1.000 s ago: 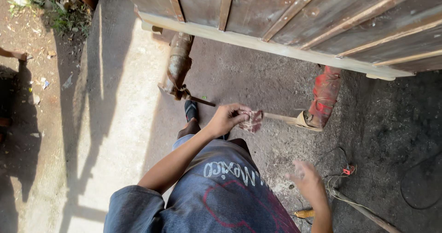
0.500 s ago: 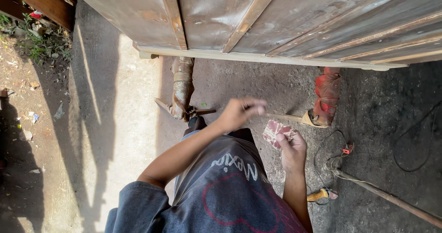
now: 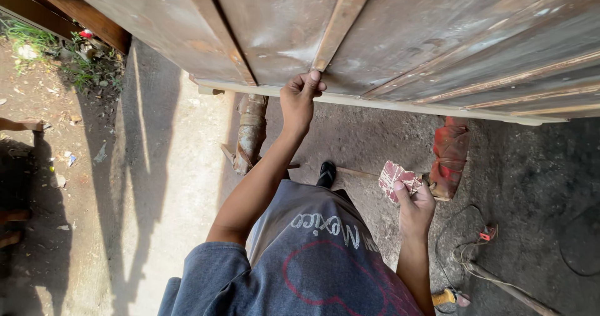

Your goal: The person sands the wooden panels and corners of a large furniture frame using a piece of sandpaper held in their hands, repeatedly folding and unfolding the sandpaper as they work across different sections of the wood.

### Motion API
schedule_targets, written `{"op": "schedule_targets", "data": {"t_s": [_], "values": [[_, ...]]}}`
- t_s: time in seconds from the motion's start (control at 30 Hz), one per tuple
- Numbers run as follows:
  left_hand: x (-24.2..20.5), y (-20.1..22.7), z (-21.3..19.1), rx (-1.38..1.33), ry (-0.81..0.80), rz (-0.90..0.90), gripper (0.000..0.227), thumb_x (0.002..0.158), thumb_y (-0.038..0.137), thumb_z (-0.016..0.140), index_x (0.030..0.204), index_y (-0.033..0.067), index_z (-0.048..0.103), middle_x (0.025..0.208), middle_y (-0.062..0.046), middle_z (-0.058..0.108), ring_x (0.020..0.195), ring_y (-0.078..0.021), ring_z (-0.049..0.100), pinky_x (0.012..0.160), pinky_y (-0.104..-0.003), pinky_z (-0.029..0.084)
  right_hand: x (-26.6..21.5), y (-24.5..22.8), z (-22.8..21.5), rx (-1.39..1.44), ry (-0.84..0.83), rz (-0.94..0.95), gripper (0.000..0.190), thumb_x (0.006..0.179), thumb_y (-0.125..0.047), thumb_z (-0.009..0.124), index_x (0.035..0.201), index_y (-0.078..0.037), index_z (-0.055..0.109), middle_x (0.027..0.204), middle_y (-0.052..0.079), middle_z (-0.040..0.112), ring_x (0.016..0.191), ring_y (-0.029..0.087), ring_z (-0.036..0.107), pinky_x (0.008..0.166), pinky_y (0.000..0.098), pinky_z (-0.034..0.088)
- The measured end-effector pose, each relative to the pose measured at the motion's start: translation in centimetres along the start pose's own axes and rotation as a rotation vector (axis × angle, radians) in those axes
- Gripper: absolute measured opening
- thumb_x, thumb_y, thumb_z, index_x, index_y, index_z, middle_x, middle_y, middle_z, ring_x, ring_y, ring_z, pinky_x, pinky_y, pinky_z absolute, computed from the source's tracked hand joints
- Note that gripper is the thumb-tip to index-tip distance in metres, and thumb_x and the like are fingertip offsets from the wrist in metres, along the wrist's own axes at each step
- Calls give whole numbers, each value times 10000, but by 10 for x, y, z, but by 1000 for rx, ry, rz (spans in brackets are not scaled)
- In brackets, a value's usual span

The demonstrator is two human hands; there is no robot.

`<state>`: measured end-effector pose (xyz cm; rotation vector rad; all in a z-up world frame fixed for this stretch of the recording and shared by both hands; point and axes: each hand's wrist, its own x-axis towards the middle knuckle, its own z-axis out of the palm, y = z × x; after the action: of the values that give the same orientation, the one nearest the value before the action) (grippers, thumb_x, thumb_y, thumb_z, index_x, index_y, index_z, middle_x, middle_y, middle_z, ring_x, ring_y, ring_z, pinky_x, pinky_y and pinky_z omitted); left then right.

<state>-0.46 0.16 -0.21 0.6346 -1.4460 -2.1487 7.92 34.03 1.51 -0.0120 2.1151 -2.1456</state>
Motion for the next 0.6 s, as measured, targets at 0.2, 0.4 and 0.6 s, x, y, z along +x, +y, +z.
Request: {"op": "schedule_targets", "data": {"t_s": [0.2, 0.4, 0.6], "values": [[0, -6, 4, -57, -20, -49, 285, 1027, 335, 627, 946, 62, 609, 800, -34, 685, 784, -123, 696, 733, -279, 562, 36, 3, -32, 1, -54, 5, 187, 998, -56, 716, 1167, 12, 672, 1090, 25, 702, 957, 70, 631, 875, 237, 514], [2, -6, 5, 111, 64, -43, 295, 1026, 320, 628, 938, 38, 644, 809, -45, 698, 754, -124, 662, 721, -283, 540, 72, 7, -46, 86, -186, 28, 220, 961, -78, 701, 1160, 9, 664, 1107, 20, 719, 981, 81, 669, 895, 254, 558], [17, -40, 3, 391, 251, -67, 272, 968, 237, 646, 859, -13, 650, 736, -88, 702, 679, -133, 695, 639, -297, 525, 94, 17, -71, -15, -301, 17, 187, 1035, -47, 715, 1191, 48, 679, 1078, 38, 684, 933, 93, 599, 831, 255, 497]]}}
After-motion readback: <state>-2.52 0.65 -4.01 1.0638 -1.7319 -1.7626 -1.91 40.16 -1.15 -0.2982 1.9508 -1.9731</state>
